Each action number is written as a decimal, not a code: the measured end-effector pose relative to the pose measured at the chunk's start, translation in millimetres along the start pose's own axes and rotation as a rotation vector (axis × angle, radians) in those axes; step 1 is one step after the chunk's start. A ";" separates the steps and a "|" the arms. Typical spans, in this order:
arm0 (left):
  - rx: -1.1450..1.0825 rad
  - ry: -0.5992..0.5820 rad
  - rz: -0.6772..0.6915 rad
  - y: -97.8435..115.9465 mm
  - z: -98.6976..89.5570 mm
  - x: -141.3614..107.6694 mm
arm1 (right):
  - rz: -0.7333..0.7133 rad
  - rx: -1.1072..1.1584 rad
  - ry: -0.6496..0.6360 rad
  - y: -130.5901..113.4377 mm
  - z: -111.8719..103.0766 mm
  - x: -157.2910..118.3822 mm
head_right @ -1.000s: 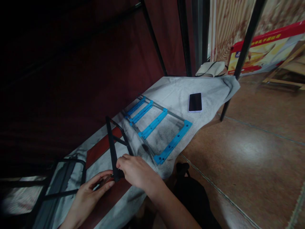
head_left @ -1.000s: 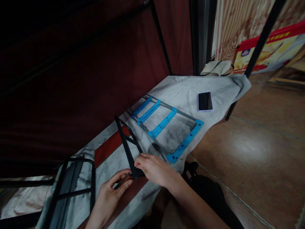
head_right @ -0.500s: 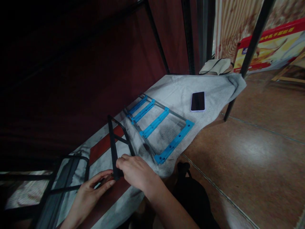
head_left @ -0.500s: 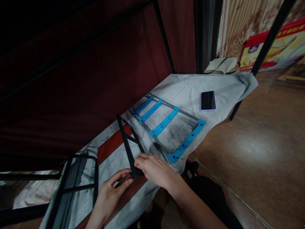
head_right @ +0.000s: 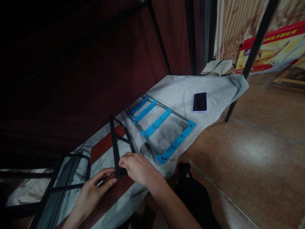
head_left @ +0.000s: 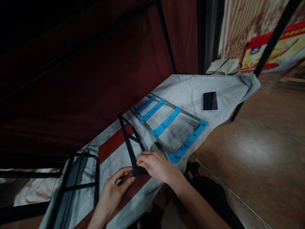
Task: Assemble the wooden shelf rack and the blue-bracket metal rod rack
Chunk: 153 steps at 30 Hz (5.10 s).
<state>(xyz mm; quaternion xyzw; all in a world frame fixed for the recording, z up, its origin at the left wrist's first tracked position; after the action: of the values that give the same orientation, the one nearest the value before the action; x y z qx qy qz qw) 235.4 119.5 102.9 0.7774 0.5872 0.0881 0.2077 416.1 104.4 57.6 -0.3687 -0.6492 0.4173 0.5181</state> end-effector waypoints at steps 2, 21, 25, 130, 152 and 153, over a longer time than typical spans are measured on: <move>-0.016 0.006 0.013 -2.2 1.6 -0.7 | 0.006 0.017 0.005 0.5 0.4 0.3; -0.048 -0.022 0.065 -14.5 12.0 -2.8 | 0.110 0.244 0.068 5.1 8.9 -0.9; -0.003 -0.025 0.126 -18.1 14.2 -2.6 | 0.195 0.319 0.088 13.3 17.0 0.7; 0.031 -0.157 0.325 -21.6 24.8 8.1 | 0.230 0.213 0.027 29.0 22.2 -13.6; -0.002 -0.180 0.267 -17.7 20.6 6.1 | 0.173 0.066 0.058 20.1 26.2 -12.5; 0.000 -0.175 0.263 -17.6 20.3 5.7 | 0.162 0.036 0.059 20.3 27.4 -12.1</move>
<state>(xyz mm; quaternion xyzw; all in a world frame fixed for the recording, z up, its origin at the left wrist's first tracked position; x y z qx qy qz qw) 229.4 124.4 76.5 0.8522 0.4599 0.0465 0.2449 392.5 96.6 31.3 -0.4230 -0.5940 0.4583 0.5082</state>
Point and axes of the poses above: each hand's wrist, its own x-axis towards the middle knuckle, its own z-axis out of the palm, y = z × x, the point moved 3 cm from there along x, towards the middle knuckle, and after that the axes turned 14 degrees about x, right-handed, at the moved point
